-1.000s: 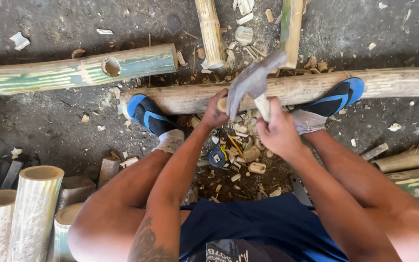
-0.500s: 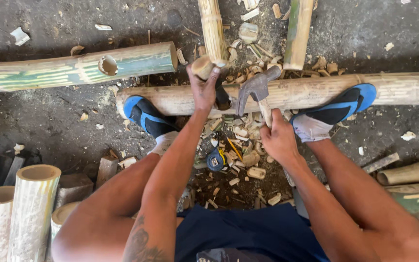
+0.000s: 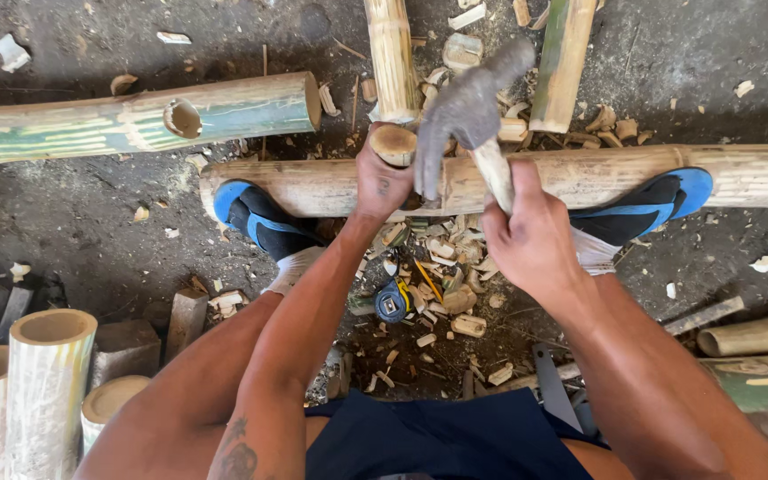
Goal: The person measures and marks a bamboo pole with a tape measure and pencil, then uses a hammer and a smaller bamboo piece to repeatedly strike and carve a hole into the pole.
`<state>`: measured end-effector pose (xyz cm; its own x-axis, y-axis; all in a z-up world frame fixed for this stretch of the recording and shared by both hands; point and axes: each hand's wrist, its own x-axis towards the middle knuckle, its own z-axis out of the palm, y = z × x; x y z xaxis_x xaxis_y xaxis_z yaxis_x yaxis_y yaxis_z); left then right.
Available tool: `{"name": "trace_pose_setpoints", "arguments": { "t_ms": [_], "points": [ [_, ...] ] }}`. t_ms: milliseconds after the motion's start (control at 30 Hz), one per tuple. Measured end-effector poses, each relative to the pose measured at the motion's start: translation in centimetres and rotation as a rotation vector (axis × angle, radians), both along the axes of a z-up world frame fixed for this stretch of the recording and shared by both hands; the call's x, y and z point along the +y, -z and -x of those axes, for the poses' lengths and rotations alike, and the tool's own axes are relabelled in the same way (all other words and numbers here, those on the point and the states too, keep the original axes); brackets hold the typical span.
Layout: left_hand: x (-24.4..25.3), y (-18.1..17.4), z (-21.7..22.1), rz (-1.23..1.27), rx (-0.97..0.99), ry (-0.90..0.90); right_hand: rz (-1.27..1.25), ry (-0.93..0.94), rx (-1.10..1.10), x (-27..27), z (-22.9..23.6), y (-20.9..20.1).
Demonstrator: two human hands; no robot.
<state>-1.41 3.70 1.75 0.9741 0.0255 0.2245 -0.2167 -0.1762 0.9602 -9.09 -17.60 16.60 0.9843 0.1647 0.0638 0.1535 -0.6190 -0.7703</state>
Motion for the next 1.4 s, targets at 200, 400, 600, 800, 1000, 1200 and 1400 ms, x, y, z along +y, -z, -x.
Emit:
{"name": "trace_pose_setpoints", "arguments": {
  "t_ms": [200, 400, 600, 800, 1000, 1200, 1400],
  "points": [
    [0.3, 0.4, 0.2, -0.112, -0.118, 0.042, 0.376, -0.184, 0.288, 3.1, -2.3, -1.1],
    [0.5, 0.5, 0.3, -0.045, 0.051, 0.021, 0.381, -0.164, 0.386, 2.8, -2.4, -6.5],
    [0.5, 1.4, 0.6, 0.121, 0.110, 0.033, 0.084, -0.056, 0.072, 4.9, -1.6, -7.9],
    [1.0, 0.4, 1.2, 0.118, 0.138, 0.073, 0.420, -0.233, 0.512, 6.2, -1.6, -6.0],
    [0.8, 1.1, 1.5, -0.053, 0.288, 0.027, 0.178, -0.031, 0.130, 4.6, -0.2, -11.2],
    [0.8, 2.5, 1.5, 0.181, 0.086, 0.091, 0.569, -0.222, 0.348, 7.1, -1.1, -5.2],
    [0.3, 2.8, 2.9, 0.014, 0.150, 0.070, 0.394, -0.154, 0.413, 4.0, 0.7, -5.1]
  ]
}}
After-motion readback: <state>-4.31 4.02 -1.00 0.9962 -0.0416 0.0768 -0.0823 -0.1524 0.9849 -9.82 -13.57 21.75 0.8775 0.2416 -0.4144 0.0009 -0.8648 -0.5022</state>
